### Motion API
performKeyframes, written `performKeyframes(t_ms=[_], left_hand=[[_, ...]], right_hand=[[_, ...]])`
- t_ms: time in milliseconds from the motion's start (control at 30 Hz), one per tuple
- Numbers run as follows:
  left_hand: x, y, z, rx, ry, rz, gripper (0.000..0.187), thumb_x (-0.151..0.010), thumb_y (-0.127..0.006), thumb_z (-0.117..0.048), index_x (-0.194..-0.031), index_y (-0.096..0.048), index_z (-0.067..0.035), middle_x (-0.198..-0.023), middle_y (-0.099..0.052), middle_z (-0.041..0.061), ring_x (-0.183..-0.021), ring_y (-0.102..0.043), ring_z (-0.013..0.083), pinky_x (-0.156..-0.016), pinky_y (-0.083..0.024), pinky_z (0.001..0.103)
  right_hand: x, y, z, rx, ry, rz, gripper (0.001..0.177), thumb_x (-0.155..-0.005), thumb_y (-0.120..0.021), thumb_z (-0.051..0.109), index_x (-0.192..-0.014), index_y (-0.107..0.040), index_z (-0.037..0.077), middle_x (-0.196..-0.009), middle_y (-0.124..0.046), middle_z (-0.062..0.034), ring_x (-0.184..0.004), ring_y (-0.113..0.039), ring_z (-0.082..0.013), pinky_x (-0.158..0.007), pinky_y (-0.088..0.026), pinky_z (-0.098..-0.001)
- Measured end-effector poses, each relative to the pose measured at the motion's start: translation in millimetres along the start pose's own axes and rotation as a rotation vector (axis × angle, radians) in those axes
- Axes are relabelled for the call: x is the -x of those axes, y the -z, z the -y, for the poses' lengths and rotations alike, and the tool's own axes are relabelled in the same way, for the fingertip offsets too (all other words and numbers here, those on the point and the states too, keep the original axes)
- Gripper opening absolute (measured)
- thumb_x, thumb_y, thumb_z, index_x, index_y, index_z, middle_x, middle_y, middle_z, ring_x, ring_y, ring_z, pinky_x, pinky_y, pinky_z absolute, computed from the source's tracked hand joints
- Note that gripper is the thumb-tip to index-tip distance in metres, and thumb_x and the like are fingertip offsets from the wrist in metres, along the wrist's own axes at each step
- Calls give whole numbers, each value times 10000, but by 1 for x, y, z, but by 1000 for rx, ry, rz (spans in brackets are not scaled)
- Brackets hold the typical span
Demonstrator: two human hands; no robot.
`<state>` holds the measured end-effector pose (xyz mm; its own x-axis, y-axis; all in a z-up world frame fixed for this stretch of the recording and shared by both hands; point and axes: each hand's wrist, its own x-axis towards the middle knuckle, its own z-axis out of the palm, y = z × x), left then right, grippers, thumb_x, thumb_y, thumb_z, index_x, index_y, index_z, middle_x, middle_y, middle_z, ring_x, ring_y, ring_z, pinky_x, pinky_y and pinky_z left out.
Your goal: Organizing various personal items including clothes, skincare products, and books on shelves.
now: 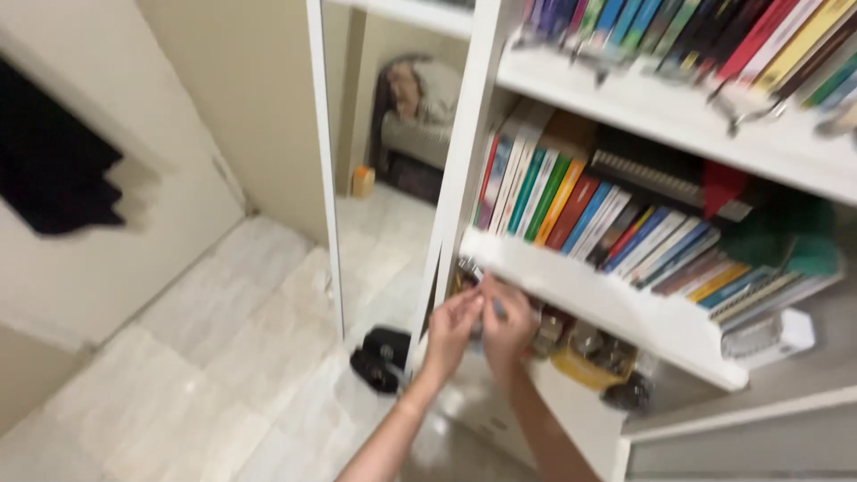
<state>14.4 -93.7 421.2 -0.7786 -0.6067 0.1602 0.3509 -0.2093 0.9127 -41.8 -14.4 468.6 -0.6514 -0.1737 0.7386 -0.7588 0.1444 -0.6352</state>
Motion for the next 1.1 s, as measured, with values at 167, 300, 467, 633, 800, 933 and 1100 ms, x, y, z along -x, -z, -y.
performKeyframes(t_ms=[167,300,467,633,800,933,1100], left_hand=[[-46,-37,-72,190,-113,23,322,-1042,-598,-166,-1229,-671,86,-1049,-736,66,-935,-658,76,-831,-538,226],[-92,-41,-122,283,-175,-115,375,-1109,-500,-226,-1185,-707,77,-976,-715,77,-855,-626,91,-761,-526,240],[-151,-8,-167,304,-296,-204,371,-1085,-450,-214,-1126,-686,68,-1012,-756,103,-921,-701,132,-840,-562,259],[-222,30,-197,108,-405,-167,379,-1113,-419,-210,-1123,-691,54,-963,-748,122,-877,-691,150,-802,-560,274],[-302,57,-234,-18,-556,-186,223,-1089,-454,-143,-1127,-613,8,-979,-697,89,-902,-657,137,-790,-543,265],[-366,74,-260,-143,-506,-165,253,-1073,-460,-115,-1159,-676,-14,-912,-700,96,-850,-682,154,-742,-552,279],[-459,93,-285,-327,-498,-211,205,-968,-615,-39,-1162,-662,6,-980,-603,108,-776,-717,233,-647,-609,380]], right_hand=[[-73,-16,44,-149,201,-18,290,-841,-651,-114,-1089,-756,-6,-1110,-767,-151,-1057,-742,-294,-954,-576,-365],[-119,-47,64,-117,384,-25,252,-857,-719,-74,-1096,-756,0,-1095,-760,-146,-1057,-735,-320,-968,-572,-383],[-161,-95,98,-196,433,49,293,-862,-693,-80,-1143,-748,-16,-1154,-749,-168,-1115,-723,-338,-1031,-545,-408],[-204,-153,127,-271,314,-38,285,-871,-697,-56,-1144,-755,3,-1156,-756,-160,-1124,-725,-327,-1010,-554,-393],[-250,-224,116,-198,294,-72,273,-883,-681,-12,-1139,-771,14,-1127,-752,-157,-1091,-693,-325,-975,-545,-414],[-278,-250,109,-148,293,-24,296,-925,-646,-3,-1207,-733,-2,-1194,-723,-175,-1130,-651,-356,-1000,-508,-436],[-294,-252,101,-6,172,-49,319,-937,-671,75,-1248,-696,9,-1199,-697,-172,-1153,-635,-360,-1019,-472,-440]])
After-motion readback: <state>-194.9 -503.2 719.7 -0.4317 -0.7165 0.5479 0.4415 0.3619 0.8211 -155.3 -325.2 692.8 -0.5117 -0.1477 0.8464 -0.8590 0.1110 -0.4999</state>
